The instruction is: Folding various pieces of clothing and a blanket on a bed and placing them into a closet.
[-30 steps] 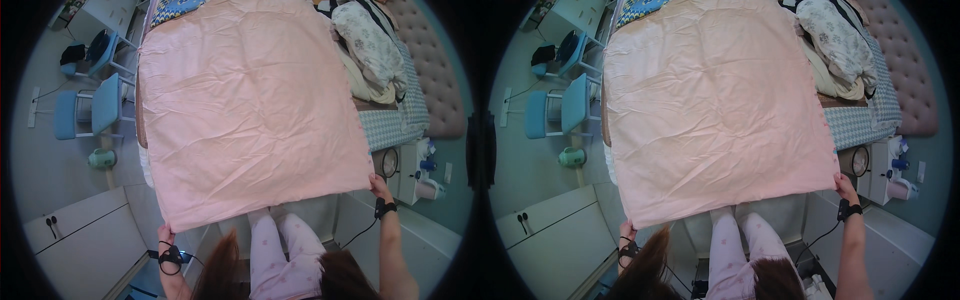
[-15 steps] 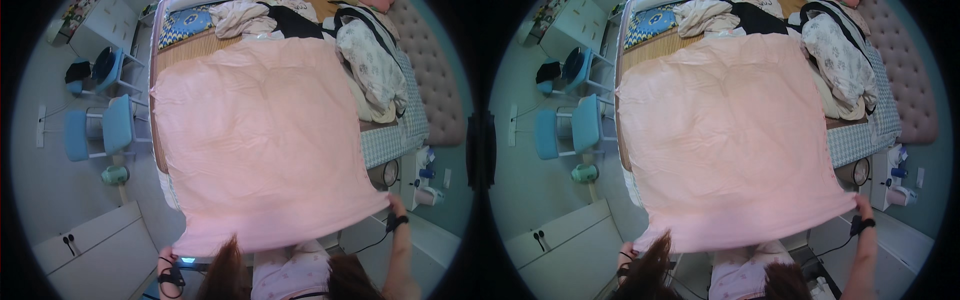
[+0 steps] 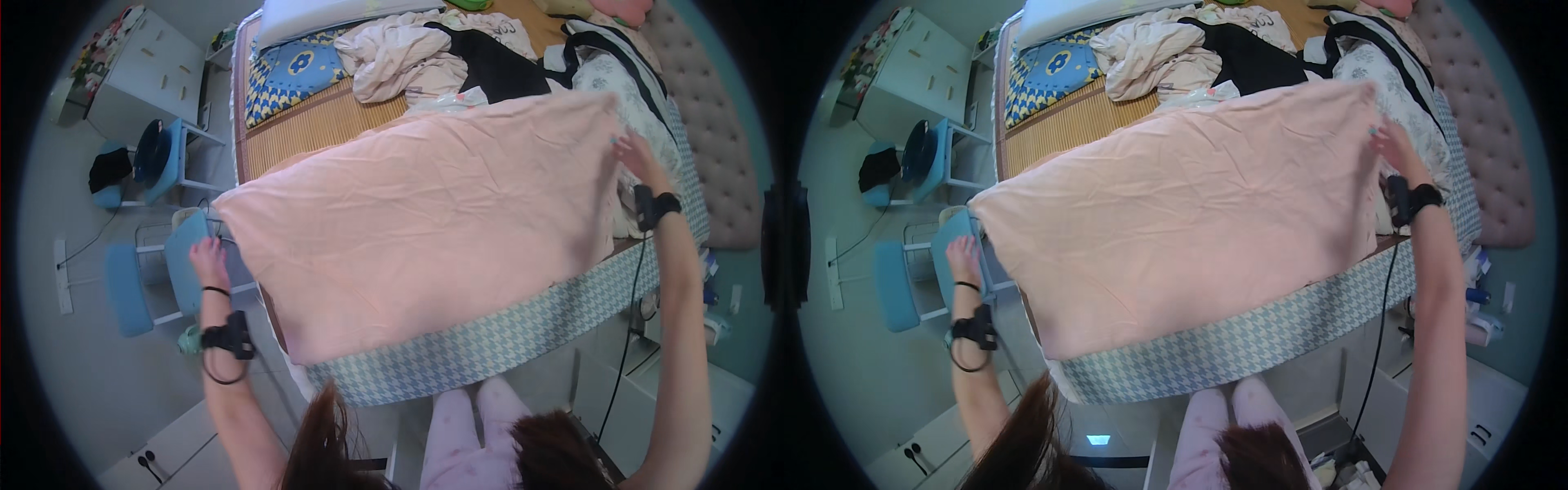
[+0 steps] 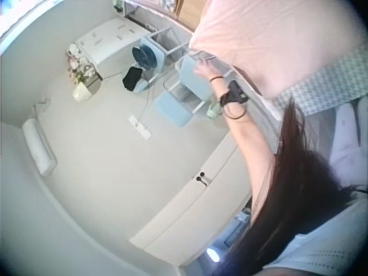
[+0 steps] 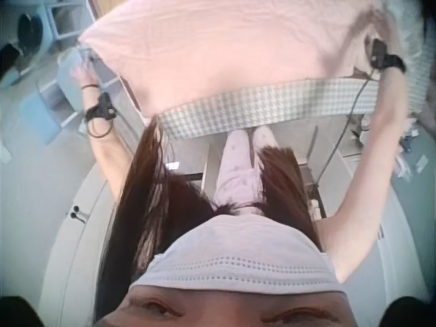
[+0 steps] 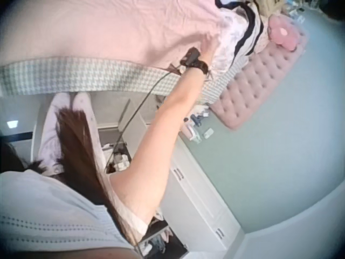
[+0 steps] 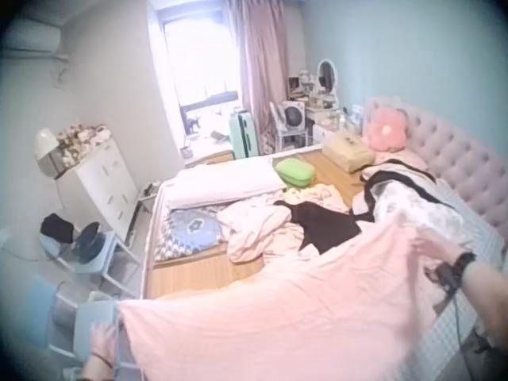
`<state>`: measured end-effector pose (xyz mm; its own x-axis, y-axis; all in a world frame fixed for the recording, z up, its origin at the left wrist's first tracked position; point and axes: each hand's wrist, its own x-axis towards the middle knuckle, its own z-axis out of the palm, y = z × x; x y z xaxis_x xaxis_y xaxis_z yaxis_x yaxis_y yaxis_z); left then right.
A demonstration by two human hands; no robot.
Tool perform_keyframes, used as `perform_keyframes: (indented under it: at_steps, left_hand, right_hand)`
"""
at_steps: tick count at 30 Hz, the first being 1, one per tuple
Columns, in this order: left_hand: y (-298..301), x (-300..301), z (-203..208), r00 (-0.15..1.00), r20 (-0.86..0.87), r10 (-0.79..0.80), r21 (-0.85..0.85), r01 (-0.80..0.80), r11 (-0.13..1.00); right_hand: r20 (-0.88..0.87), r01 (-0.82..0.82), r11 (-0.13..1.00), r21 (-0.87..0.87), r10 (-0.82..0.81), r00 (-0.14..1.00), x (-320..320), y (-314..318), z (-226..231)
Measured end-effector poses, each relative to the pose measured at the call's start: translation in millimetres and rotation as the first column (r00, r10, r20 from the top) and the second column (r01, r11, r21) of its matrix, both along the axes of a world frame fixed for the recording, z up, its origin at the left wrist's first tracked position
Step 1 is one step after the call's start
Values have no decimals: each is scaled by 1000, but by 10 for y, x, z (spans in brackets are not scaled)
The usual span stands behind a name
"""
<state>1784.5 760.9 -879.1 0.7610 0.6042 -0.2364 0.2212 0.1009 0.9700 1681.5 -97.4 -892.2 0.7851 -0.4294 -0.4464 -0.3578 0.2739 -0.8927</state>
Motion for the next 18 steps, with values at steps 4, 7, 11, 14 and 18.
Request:
perform_keyframes:
  at_steps: [4,7,11,14,18]
  left_hand:
    - [-1106,0,-1122,923,-267,-277,883,350,313]
    - [-2442,-297,-2030,649,-695,-309,713,680,-173]
    - [-2897,298,-2790,695,-616,-370,788,533,-310]
    - [-2349,956,-3062,730,-567,-381,816,437,-378]
    - [-861,1331,-3523,753,-497,-432,867,406,-291]
  right_hand:
    - [-73,-81,79,-994,98,993,436,1683,-1685]
    - [-258,-276,-35,-960,482,837,618,3412,-1859]
    - [-242,-9,-295,-955,766,596,1449,4210,-2411]
    - [-236,0,-311,-950,722,650,2062,3344,-2903]
    - [-284,-64,-620,-782,262,923,2054,1049,-3172]
